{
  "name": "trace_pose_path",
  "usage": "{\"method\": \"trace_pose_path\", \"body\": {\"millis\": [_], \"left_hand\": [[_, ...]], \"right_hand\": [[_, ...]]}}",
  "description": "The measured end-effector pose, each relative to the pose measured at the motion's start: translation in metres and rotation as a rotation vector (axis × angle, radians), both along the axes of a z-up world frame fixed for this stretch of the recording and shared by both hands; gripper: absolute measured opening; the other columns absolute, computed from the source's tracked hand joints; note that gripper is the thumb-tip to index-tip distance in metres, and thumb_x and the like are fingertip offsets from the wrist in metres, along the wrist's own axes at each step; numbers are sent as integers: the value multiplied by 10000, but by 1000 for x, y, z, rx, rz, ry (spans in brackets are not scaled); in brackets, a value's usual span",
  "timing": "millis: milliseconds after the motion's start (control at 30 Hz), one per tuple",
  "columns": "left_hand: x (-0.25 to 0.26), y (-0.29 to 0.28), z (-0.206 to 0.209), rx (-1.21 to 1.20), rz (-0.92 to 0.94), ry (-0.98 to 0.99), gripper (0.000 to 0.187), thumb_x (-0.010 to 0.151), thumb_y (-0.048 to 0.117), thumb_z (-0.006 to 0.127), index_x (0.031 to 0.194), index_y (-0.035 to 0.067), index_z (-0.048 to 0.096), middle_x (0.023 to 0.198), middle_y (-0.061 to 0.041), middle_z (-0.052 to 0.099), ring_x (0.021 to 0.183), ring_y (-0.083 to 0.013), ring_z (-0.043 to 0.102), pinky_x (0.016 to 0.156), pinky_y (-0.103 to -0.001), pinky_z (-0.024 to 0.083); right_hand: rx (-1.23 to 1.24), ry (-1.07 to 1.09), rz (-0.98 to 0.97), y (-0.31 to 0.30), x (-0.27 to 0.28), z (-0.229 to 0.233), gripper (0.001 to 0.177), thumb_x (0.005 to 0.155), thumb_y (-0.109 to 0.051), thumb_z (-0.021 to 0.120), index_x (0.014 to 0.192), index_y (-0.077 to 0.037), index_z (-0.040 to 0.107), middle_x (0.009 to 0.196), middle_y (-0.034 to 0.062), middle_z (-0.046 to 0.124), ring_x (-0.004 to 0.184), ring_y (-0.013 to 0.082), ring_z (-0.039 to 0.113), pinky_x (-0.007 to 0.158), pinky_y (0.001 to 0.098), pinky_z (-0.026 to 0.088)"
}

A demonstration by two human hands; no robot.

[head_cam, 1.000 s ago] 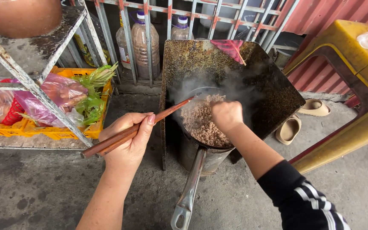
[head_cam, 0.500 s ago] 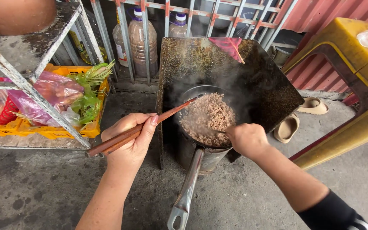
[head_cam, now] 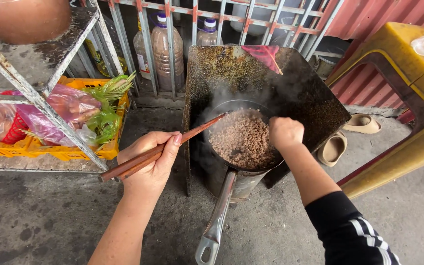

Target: The person stirs ground meat in a pan on a portable stove using chopsticks and a spoon. They then pour a liquid from a metal bowl into the pan and continue stirring the mixture.

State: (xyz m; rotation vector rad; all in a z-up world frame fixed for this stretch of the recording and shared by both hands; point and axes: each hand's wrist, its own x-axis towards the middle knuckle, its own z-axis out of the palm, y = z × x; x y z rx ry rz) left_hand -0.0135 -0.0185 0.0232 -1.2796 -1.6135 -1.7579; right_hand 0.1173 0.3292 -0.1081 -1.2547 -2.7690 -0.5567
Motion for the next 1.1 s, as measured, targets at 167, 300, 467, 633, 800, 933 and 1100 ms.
{"method": "trace_pose_path", "body": {"millis": [167, 300, 467, 633, 800, 933, 1100], "left_hand": [[-2, 0, 0, -36, 16, -17, 108, 803, 49, 733, 734, -16, 680, 671, -137, 683, 628, -288, 681, 546, -303, 539], [3, 2, 0, -62, -25, -34, 104, 812, 52, 717, 739, -5, 671, 673, -119, 684, 639, -274, 686, 536, -306, 534], [2, 5, -5, -36, -29, -58, 86, 801, 34, 723, 741, -8, 678, 686, -134, 689, 653, -292, 689, 557, -310, 541], [3, 11, -7, -40, -50, -55, 84, 803, 34, 723, 751, -14, 679, 699, -145, 689, 664, -301, 688, 566, -314, 540], [7, 17, -8, -37, -54, -59, 67, 788, 38, 728, 744, 5, 689, 699, -121, 700, 664, -271, 696, 588, -294, 549], [7, 17, -2, -71, -35, -62, 71, 801, 44, 715, 752, 4, 683, 716, -128, 700, 678, -282, 696, 587, -302, 546], [24, 13, 20, -132, 17, -56, 57, 786, 19, 709, 744, -11, 683, 687, -154, 692, 621, -316, 688, 549, -329, 554]], "right_hand": [[-179, 27, 70, -49, 11, 60, 195, 851, -279, 534, 809, -262, 724, 706, -14, 711, 718, 212, 709, 644, 363, 565], [-46, -26, 47, -32, 14, 71, 187, 814, -188, 538, 734, -194, 706, 641, 29, 687, 662, 230, 701, 599, 347, 552], [-228, -65, -111, -34, 41, 63, 229, 787, -213, 522, 740, -169, 741, 706, 67, 717, 764, 259, 710, 656, 379, 556], [-700, 178, -244, -47, 56, 57, 185, 684, -230, 680, 819, -154, 781, 755, 85, 732, 827, 313, 700, 730, 405, 542], [-682, 301, -30, -62, 38, 74, 236, 797, -250, 564, 893, -162, 760, 889, 146, 721, 928, 381, 645, 787, 473, 520], [-244, 61, 19, -40, 24, 80, 229, 819, -228, 533, 852, -198, 758, 695, 38, 702, 671, 215, 698, 654, 315, 571], [-57, -55, 210, -16, 32, 13, 196, 789, -220, 532, 682, -223, 696, 565, -9, 649, 581, 205, 682, 544, 377, 557]]}}
